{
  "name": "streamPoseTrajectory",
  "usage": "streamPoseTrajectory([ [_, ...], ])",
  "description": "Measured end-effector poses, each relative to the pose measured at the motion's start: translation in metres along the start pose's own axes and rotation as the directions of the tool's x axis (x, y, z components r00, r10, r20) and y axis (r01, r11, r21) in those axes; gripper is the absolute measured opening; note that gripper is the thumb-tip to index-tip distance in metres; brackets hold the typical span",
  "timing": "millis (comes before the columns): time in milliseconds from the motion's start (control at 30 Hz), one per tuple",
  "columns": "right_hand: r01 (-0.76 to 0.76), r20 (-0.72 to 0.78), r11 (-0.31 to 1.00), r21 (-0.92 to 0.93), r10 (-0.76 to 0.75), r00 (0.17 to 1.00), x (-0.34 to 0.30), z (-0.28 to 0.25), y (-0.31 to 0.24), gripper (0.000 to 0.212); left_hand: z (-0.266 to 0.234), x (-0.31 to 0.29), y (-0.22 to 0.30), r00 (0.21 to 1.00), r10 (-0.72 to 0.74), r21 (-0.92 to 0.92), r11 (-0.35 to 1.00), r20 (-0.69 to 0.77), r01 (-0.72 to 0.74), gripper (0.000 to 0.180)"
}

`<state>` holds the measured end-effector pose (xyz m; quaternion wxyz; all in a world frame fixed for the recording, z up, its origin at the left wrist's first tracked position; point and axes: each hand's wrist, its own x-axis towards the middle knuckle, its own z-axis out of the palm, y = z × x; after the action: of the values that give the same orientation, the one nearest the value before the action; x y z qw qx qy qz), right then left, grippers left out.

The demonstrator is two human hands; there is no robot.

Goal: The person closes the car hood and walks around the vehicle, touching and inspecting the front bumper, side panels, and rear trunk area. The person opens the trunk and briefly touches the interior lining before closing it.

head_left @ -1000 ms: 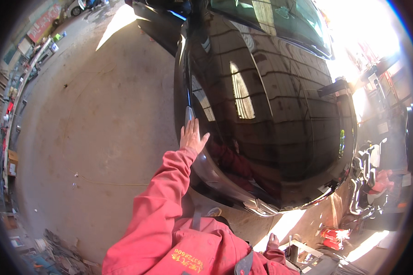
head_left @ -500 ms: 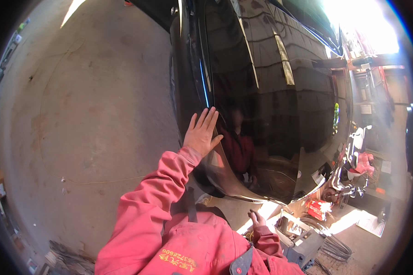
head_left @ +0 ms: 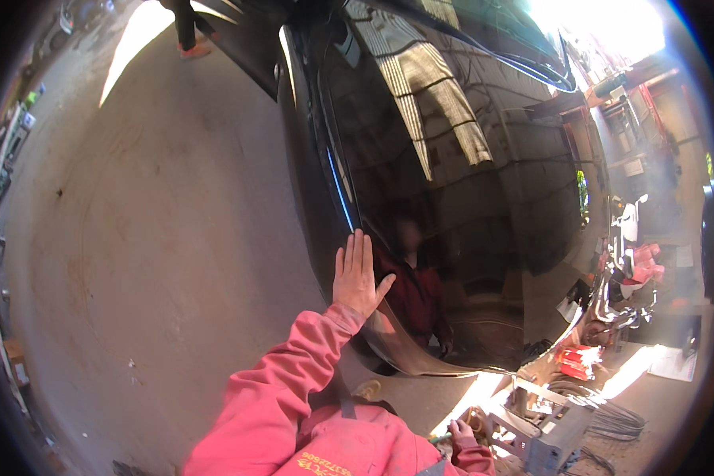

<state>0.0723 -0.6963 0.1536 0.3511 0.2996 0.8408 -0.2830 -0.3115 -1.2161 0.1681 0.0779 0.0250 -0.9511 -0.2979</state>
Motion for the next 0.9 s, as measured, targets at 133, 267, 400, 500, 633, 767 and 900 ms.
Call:
streamPoseTrajectory([
  [133,-0.064,-0.036,0.968,0.241,0.074,0.997,-0.006,0.029,0.038,0.045,0.009,0.018,0.011,0.994,-0.015,-0.005,1.0,-0.104,0.015,0.1],
  [267,0.089,-0.088,0.927,0.364,-0.06,0.994,0.0,0.051,0.056,0.039,0.021,0.004,0.027,0.991,-0.05,0.044,0.997,-0.128,0.056,0.104],
  [400,0.187,-0.11,0.87,0.456,-0.153,0.982,0.02,0.064,0.095,0.038,0.028,-0.026,0.039,0.994,-0.063,0.164,0.983,-0.09,0.077,0.106],
  [500,0.228,-0.136,0.846,0.483,-0.185,0.973,0.036,0.065,0.152,0.038,0.034,-0.057,0.058,0.987,-0.161,0.198,0.967,-0.014,0.16,0.103],
  [633,0.169,-0.206,0.807,0.566,-0.061,0.977,0.039,0.07,0.272,0.037,0.059,-0.12,0.119,0.998,-0.066,0.263,0.963,0.023,0.057,0.096],
  [767,0.026,-0.284,0.747,0.665,0.221,0.933,0.004,0.108,0.429,0.037,0.116,-0.183,0.214,0.98,0.193,0.248,0.948,0.048,-0.199,0.093],
  [900,-0.229,-0.176,0.587,0.777,0.551,0.815,-0.041,0.159,0.548,0.04,0.166,-0.222,0.304,0.912,0.394,0.243,0.879,0.116,-0.411,0.092],
])
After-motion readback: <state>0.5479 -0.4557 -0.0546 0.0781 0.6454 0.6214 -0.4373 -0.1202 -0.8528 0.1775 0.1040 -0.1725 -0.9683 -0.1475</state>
